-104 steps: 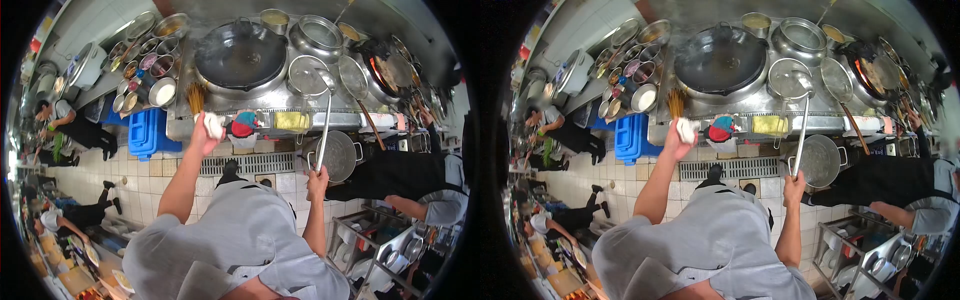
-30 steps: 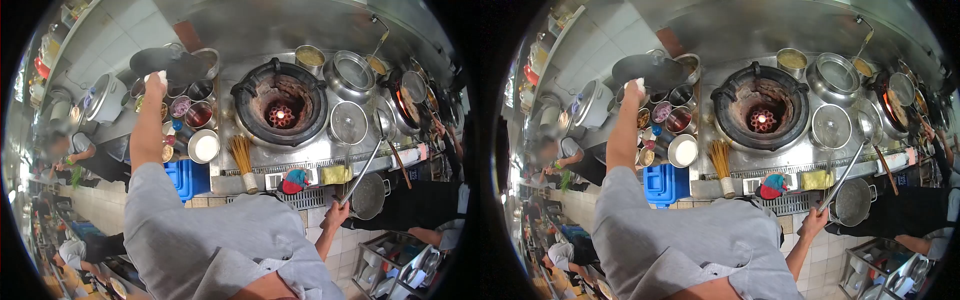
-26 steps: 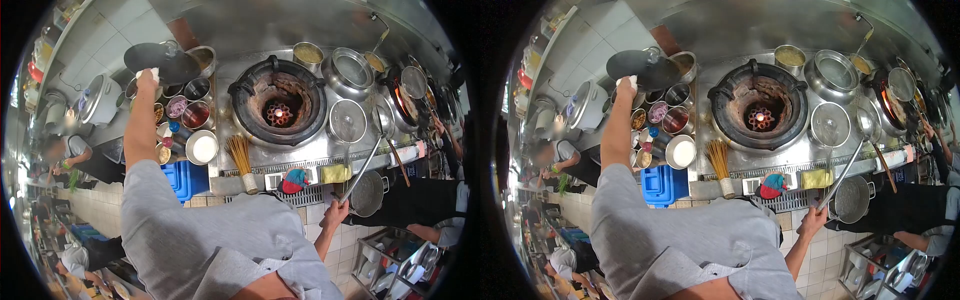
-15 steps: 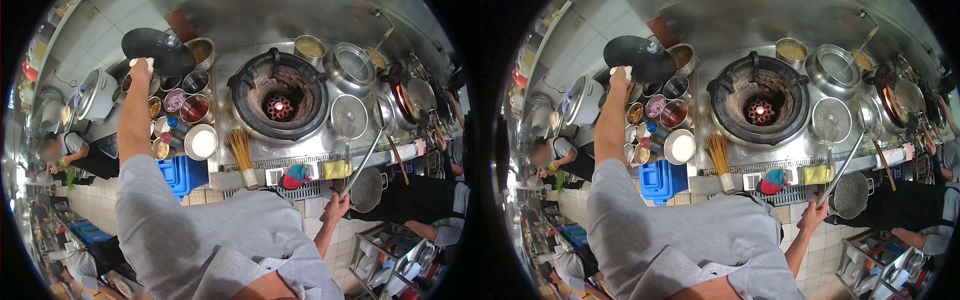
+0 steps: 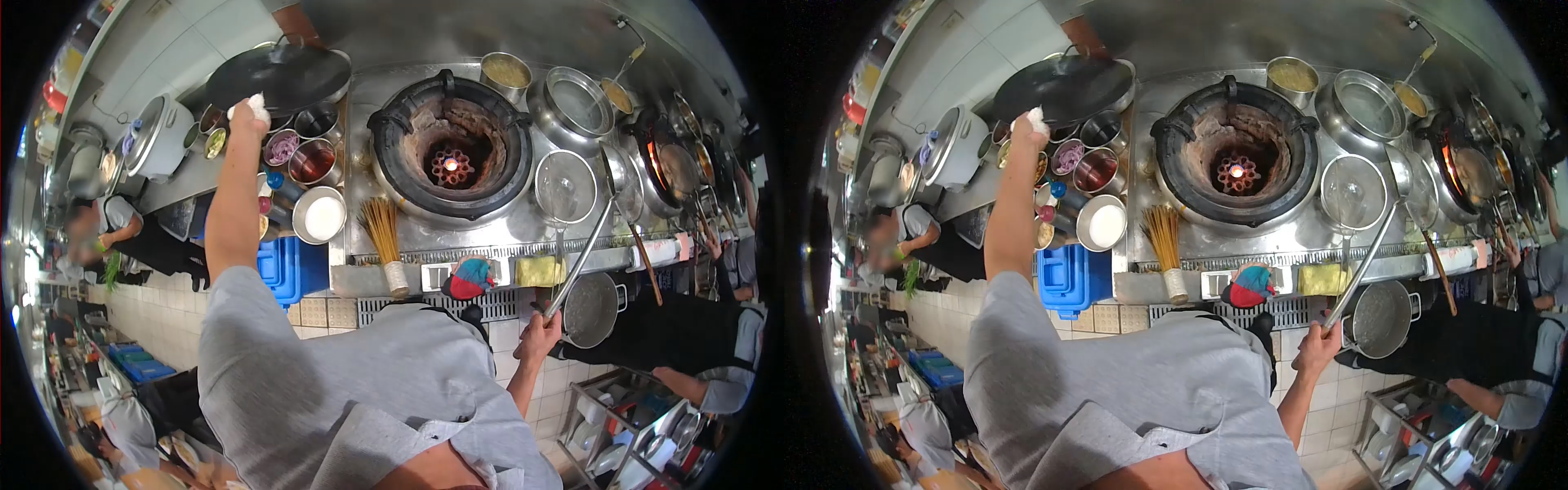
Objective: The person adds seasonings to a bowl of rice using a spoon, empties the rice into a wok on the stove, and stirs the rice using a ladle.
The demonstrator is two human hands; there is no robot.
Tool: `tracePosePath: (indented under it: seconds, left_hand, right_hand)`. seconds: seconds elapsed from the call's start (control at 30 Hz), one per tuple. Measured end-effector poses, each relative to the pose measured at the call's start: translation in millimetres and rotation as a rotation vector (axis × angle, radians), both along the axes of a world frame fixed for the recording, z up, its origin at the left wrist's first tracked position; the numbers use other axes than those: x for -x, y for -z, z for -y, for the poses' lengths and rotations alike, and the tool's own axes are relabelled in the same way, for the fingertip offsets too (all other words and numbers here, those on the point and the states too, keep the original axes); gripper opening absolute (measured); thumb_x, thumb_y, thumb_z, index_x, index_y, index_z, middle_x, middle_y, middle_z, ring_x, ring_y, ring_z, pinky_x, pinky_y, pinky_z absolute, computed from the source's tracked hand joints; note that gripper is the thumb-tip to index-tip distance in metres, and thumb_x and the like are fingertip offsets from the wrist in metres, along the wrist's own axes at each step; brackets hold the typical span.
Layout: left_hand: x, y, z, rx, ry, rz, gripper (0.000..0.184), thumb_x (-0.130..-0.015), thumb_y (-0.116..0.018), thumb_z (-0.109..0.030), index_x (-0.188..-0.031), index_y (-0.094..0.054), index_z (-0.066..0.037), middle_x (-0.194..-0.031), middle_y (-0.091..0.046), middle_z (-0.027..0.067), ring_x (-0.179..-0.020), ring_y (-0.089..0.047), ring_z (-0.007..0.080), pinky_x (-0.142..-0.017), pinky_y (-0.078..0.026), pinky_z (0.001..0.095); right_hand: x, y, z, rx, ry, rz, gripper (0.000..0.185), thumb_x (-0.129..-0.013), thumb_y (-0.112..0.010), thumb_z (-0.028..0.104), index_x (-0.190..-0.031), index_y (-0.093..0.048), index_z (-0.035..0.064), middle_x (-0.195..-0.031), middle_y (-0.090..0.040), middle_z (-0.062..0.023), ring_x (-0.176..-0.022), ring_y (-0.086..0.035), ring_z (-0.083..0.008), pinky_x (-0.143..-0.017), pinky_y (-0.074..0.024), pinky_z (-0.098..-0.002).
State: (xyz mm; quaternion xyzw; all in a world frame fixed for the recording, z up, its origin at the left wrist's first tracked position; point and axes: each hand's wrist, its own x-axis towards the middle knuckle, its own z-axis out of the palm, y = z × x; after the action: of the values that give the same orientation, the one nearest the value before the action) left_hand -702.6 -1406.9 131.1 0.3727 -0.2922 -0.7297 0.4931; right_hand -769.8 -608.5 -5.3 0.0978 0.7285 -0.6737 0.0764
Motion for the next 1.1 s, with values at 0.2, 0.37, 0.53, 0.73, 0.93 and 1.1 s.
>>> tracePosePath:
  seconds: [0.2,0.37,0.53,0.73,0.93,1.1]
  left_hand:
    - [21,-1,-167,-0.111,0.148,-0.094,0.013,-0.097,-0.054,-0.019,-0.093,-0.067,-0.018,-0.087,-0.067,-0.0039,-0.073,-0.062,0.0144,-0.055,-0.043,0.0288]
    - [55,19,-285,-0.342,0.134,-0.177,0.010,-0.093,-0.061,-0.023,-0.087,-0.066,-0.016,-0.085,-0.065,-0.0006,-0.070,-0.060,0.0171,-0.053,-0.042,0.0290]
    - [74,47,-391,-0.428,0.187,-0.169,0.014,-0.094,-0.058,-0.027,-0.090,-0.064,-0.014,-0.081,-0.063,0.0011,-0.066,-0.058,0.0183,-0.052,-0.046,0.0296]
    - [78,88,-470,-0.564,0.276,-0.236,0.012,-0.093,-0.058,-0.023,-0.086,-0.061,-0.014,-0.075,-0.060,0.0018,-0.061,-0.054,0.0161,-0.047,-0.042,0.0278]
    - [89,135,-511,-0.525,0.280,-0.217,0.004,-0.091,-0.061,-0.019,-0.088,-0.061,-0.016,-0.074,-0.062,-0.0006,-0.058,-0.057,0.0164,-0.045,-0.043,0.0289]
    - [94,171,-524,-0.563,0.240,-0.223,0.007,-0.089,-0.061,-0.013,-0.085,-0.060,-0.018,-0.071,-0.061,-0.0022,-0.057,-0.059,0.0157,-0.045,-0.043,0.0312]
  right_hand:
    - [49,-10,-28,0.038,-0.176,-0.069,0.032,-0.090,-0.059,0.000,-0.122,-0.058,-0.0004,-0.064,-0.047,0.0025,-0.044,-0.043,-0.0057,-0.038,-0.0371,-0.0244]
    - [91,-30,-65,0.053,-0.301,-0.047,0.032,-0.089,-0.059,-0.001,-0.121,-0.059,-0.0005,-0.066,-0.049,0.0034,-0.047,-0.043,-0.0047,-0.041,-0.0345,-0.0239]
    - [119,-41,-98,0.062,-0.407,-0.049,0.035,-0.089,-0.060,-0.001,-0.124,-0.060,0.0002,-0.064,-0.049,0.0049,-0.048,-0.043,-0.0030,-0.042,-0.0327,-0.0222]
    - [123,-59,-107,0.070,-0.468,-0.032,0.036,-0.090,-0.060,-0.001,-0.126,-0.060,0.0011,-0.064,-0.047,0.0063,-0.050,-0.042,-0.0018,-0.043,-0.0334,-0.0215]
    - [119,-69,-88,-0.029,-0.488,-0.062,0.044,-0.092,-0.060,0.000,-0.135,-0.057,0.0014,-0.067,-0.047,0.0067,-0.051,-0.041,-0.0015,-0.043,-0.0340,-0.0210]
    - [116,-82,-38,-0.016,-0.629,-0.030,0.045,-0.094,-0.059,0.001,-0.139,-0.054,0.0021,-0.071,-0.050,0.0049,-0.049,-0.042,-0.0024,-0.042,-0.0353,-0.0218]
